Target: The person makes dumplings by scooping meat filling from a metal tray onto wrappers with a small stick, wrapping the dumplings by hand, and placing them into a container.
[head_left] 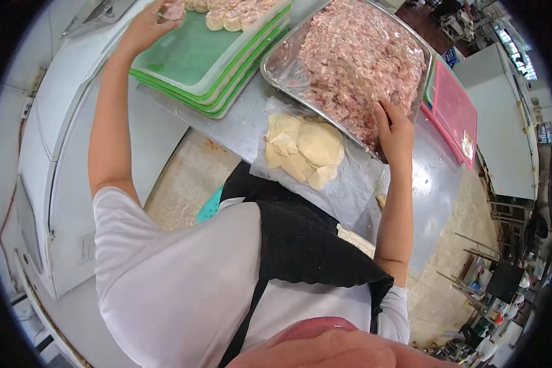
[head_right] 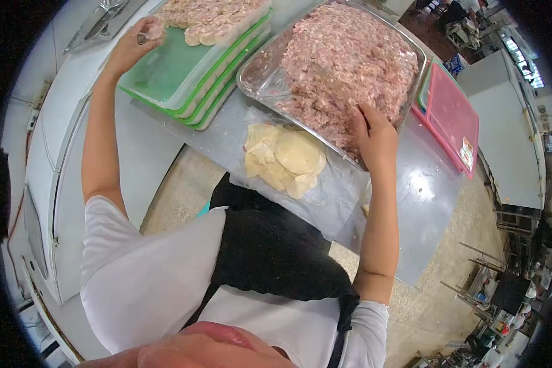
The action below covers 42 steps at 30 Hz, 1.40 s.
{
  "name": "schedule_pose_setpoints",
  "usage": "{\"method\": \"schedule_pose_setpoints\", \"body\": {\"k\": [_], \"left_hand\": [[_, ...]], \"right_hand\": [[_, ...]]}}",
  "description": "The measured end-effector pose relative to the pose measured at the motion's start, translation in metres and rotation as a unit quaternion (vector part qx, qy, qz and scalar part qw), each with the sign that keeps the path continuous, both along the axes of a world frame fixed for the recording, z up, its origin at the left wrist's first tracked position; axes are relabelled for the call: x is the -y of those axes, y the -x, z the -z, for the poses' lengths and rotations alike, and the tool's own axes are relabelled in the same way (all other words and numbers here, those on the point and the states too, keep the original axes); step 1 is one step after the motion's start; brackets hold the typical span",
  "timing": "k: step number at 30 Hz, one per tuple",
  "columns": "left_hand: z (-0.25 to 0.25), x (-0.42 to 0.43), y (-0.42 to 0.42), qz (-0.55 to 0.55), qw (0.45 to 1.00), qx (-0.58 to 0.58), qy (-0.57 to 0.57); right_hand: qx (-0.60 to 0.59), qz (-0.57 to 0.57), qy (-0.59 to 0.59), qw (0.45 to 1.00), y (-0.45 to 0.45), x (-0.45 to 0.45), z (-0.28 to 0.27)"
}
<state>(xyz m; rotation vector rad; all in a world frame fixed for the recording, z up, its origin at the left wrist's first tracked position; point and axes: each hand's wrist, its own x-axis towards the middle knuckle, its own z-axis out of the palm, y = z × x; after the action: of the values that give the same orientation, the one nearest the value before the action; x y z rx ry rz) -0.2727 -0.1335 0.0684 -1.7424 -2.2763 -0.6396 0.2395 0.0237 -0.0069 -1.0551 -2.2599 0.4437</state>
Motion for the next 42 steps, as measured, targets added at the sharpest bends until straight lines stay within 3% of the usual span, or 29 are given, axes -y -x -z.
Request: {"method": "schedule_pose_setpoints", "body": {"k": [2,6,9,12,15,17,19,21,23,25,27,29,33,37,39,42], "left_hand": [[0.002,-0.014,-0.024,0.031,0.992,0.122,0.0],[0.013,-0.032,-0.041,0.013,0.996,0.091,-0.011],[-0.003,-0.031,-0.058,0.049,0.986,0.154,0.044],[-0.006,-0.039,-0.069,-0.029,0.988,0.12,0.093],[0.015,-0.049,-0.05,0.059,0.992,0.098,0.061],[0.022,-0.042,-0.035,0.091,0.99,0.098,0.035],[0.035,-0.025,-0.02,0.048,0.998,-0.05,0.002],[-0.012,-0.003,-0.112,0.031,0.996,-0.042,-0.076],[-0.025,0.012,-0.177,0.066,0.983,0.083,-0.15],[-0.001,0.01,-0.214,0.276,0.932,0.147,-0.181],[0.029,0.001,-0.252,0.405,0.885,0.231,-0.019],[0.08,-0.013,-0.276,0.449,0.856,0.256,0.012],[0.131,-0.023,-0.295,0.391,0.896,0.204,-0.044],[0.148,-0.021,-0.272,0.363,0.865,0.347,-0.019],[0.144,-0.02,-0.273,0.324,0.861,0.39,-0.034],[0.122,-0.01,-0.279,0.313,0.887,0.318,-0.117]], "right_hand": [[-0.007,0.002,-0.006,1.0,-0.001,0.0,0.001],[-0.004,0.004,-0.02,1.0,-0.001,0.0,0.002],[-0.007,0.016,-0.041,0.999,0.0,0.0,0.003],[0.011,0.026,-0.047,0.999,0.004,0.001,0.002],[0.056,0.076,-0.014,0.995,0.005,0.0,0.001],[0.11,0.052,0.013,0.993,0.006,0.003,-0.007],[0.14,0.021,-0.034,0.989,-0.012,-0.006,-0.009],[0.273,-0.029,-0.081,0.958,-0.024,-0.004,-0.042],[0.274,-0.055,-0.103,0.955,-0.032,-0.006,-0.071],[0.405,-0.038,-0.126,0.905,-0.033,-0.007,-0.089],[0.433,-0.015,-0.152,0.889,-0.035,-0.002,-0.064],[0.455,-0.072,-0.165,0.872,-0.031,0.013,-0.044],[0.458,-0.06,-0.135,0.876,-0.037,0.037,-0.037],[0.386,-0.049,-0.086,0.917,-0.049,0.047,-0.035],[0.189,-0.06,-0.001,0.98,-0.062,0.041,-0.026],[0.137,-0.04,-0.011,0.99,-0.072,0.032,-0.031]]}}
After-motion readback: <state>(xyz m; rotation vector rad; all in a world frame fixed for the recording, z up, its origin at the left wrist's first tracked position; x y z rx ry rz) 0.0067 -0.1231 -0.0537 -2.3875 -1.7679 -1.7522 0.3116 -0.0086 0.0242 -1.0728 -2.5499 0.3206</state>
